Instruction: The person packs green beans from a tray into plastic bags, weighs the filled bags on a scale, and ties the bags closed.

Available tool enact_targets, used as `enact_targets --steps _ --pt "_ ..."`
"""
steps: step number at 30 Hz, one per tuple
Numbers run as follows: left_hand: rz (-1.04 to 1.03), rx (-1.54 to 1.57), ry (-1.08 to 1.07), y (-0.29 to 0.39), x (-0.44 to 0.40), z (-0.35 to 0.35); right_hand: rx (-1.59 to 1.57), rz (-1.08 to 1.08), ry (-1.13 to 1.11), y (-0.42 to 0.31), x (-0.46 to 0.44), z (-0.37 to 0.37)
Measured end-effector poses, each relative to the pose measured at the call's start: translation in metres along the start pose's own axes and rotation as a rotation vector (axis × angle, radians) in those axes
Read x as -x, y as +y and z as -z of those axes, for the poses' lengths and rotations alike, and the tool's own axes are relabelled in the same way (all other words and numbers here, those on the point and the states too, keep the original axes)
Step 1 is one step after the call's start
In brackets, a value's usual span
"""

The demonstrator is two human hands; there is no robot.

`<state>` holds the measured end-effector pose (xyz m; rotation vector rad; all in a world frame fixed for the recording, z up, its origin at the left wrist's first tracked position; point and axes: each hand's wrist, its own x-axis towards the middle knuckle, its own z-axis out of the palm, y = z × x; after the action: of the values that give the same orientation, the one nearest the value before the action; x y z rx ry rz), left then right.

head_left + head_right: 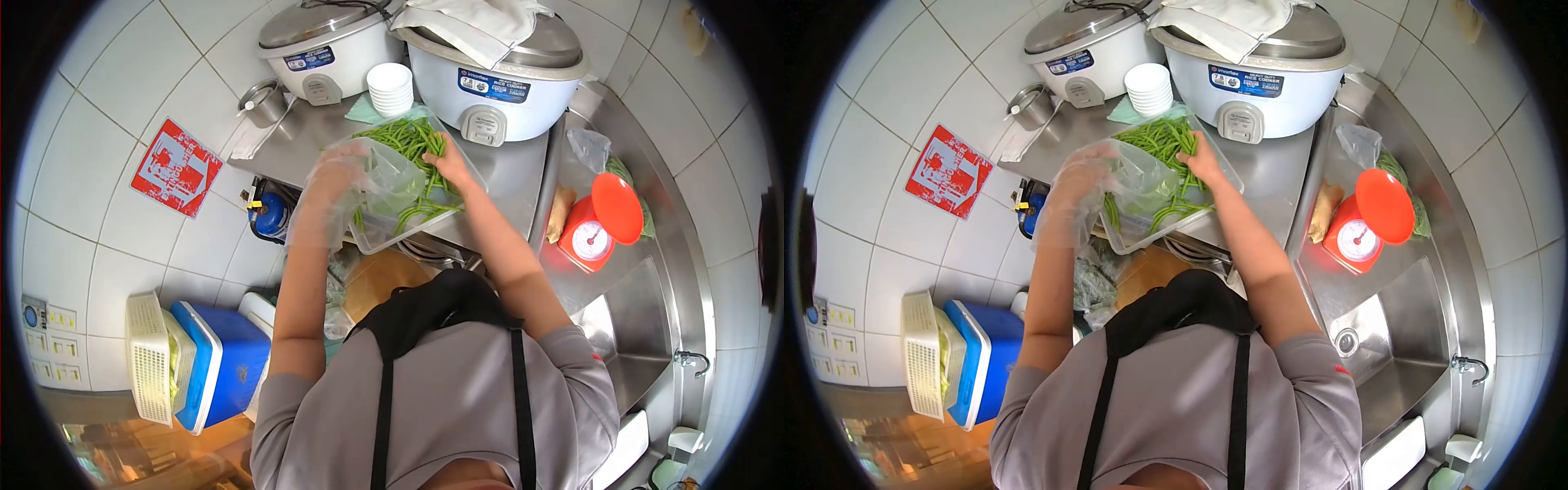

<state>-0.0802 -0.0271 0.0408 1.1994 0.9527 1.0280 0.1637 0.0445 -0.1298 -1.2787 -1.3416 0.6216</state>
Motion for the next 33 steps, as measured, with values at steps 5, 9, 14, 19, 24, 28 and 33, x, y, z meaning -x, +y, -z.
enact_targets --steps 5,9,14,19,24,28,33 --pt "0.013 -0.077 -0.209 -0.004 -0.024 0.014 -0.374 -0.061 -0.086 -0.046 -0.004 0.015" --pt "-0.027 -0.082 -0.241 0.010 -0.023 0.009 -0.434 -0.126 -0.085 -0.083 -0.011 0.023" --pt "0.014 0.032 -0.241 0.011 -0.025 0.001 -0.501 -0.050 -0.063 -0.138 -0.030 0.038" --pt "-0.021 0.057 -0.274 0.009 -0.028 0.000 -0.919 0.042 0.132 -0.222 -0.046 0.045" --pt "-0.004 -0.062 -0.239 0.018 -0.025 -0.013 -0.900 -0.283 0.125 -0.212 -0.058 0.005" --pt "0.066 -0.107 -0.177 0.012 -0.032 -0.001 -0.458 -0.166 0.345 -0.155 -0.067 -0.032" --pt "0.049 0.027 -0.178 0.014 -0.018 0.002 0.179 0.407 0.495 -0.182 -0.043 -0.041"
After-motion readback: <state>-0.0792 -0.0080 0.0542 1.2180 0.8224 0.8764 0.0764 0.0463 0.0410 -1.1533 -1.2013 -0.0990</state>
